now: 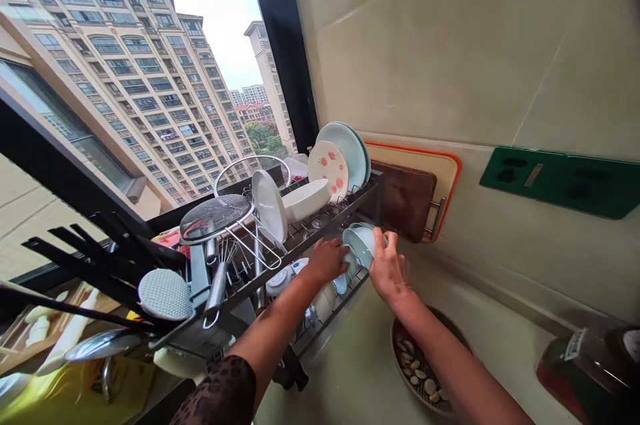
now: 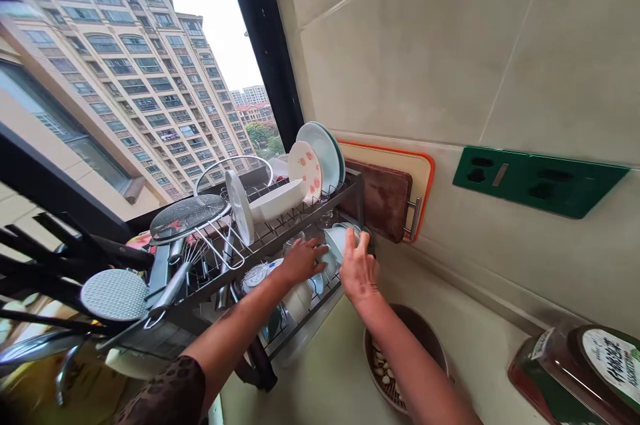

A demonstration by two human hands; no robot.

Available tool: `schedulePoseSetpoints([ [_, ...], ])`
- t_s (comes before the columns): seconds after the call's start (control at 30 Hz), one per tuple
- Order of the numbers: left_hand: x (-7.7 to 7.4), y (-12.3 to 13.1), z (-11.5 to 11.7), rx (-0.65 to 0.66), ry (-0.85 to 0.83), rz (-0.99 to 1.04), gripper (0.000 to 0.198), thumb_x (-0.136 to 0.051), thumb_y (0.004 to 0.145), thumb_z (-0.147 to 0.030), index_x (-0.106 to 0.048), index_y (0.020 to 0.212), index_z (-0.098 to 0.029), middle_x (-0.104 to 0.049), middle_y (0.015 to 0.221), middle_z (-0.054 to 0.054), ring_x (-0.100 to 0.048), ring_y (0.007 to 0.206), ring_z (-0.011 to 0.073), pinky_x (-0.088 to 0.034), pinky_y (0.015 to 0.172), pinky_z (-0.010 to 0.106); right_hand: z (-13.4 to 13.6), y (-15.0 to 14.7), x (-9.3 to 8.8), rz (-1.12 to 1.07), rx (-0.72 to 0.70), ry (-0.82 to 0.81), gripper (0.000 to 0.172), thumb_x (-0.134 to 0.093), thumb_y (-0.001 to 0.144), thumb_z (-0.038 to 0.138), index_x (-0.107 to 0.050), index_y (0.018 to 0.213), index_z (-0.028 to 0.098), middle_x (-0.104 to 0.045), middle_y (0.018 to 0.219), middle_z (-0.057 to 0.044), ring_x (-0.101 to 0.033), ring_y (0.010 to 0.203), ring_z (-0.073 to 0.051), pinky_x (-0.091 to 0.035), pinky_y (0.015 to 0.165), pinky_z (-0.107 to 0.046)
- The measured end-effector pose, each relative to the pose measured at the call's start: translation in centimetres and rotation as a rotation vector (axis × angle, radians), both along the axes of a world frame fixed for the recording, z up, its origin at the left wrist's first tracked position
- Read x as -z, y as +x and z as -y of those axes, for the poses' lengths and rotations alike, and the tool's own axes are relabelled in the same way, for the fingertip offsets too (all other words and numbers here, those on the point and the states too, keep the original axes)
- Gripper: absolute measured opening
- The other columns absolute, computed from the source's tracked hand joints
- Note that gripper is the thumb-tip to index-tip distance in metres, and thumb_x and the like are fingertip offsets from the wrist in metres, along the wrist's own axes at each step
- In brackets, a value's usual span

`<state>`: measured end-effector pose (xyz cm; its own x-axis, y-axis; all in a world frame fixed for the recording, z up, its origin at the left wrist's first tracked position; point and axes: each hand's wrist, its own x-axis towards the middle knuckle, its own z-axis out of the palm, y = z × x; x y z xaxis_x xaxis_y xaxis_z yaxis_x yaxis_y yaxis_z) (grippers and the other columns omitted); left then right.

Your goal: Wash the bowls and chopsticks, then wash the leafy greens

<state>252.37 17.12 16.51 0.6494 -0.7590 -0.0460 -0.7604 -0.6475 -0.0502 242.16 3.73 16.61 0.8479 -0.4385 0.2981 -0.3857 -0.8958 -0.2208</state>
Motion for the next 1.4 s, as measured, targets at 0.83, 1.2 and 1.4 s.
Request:
schedulePoseSetpoints([
  [0.83,0.7,0.5,-0.7,-0.099,-0.173,-0.07,0.038,-0.065,0.076,-0.048,-0.067,0.097,-0.015,-0.067,0.103,0.011,-0.065,0.094,0.0269,-0.051,0.078,0.034,-1.4,8.3,2.8,-0.221,-0.295,-0.213,0.037,-0.047,0.087,0.012,-0.047,0.124,0.016,-0.05,0.12,-0.016,-0.069,0.074,-0.02,-0.052,0.056,-0.028],
  [1.2,1.0,0.5,-0.9,-0.126,-0.167,-0.073,0.038,-0.068,0.074,-0.049,-0.063,0.099,-0.021,-0.06,0.109,0.008,-0.063,0.094,0.0247,-0.049,0.075,0.032,-0.5,8.0,5.3,-0.242,-0.303,-0.308,0.03,-0.031,0.091,0.007,-0.052,0.112,0.013,-0.054,0.109,-0.014,-0.067,0.069,-0.017,-0.05,0.053,-0.025],
  [1.4,1.4,0.3,-0.7,-0.135,-0.2,-0.004,0.046,-0.069,0.072,-0.049,-0.059,0.105,-0.018,-0.059,0.109,0.009,-0.06,0.098,0.0263,-0.049,0.08,0.035,-0.2,7.9,5.5,-0.216,-0.331,-0.309,0.035,-0.031,0.09,0.006,-0.05,0.118,0.013,-0.056,0.106,-0.013,-0.066,0.068,-0.015,-0.049,0.053,-0.022],
])
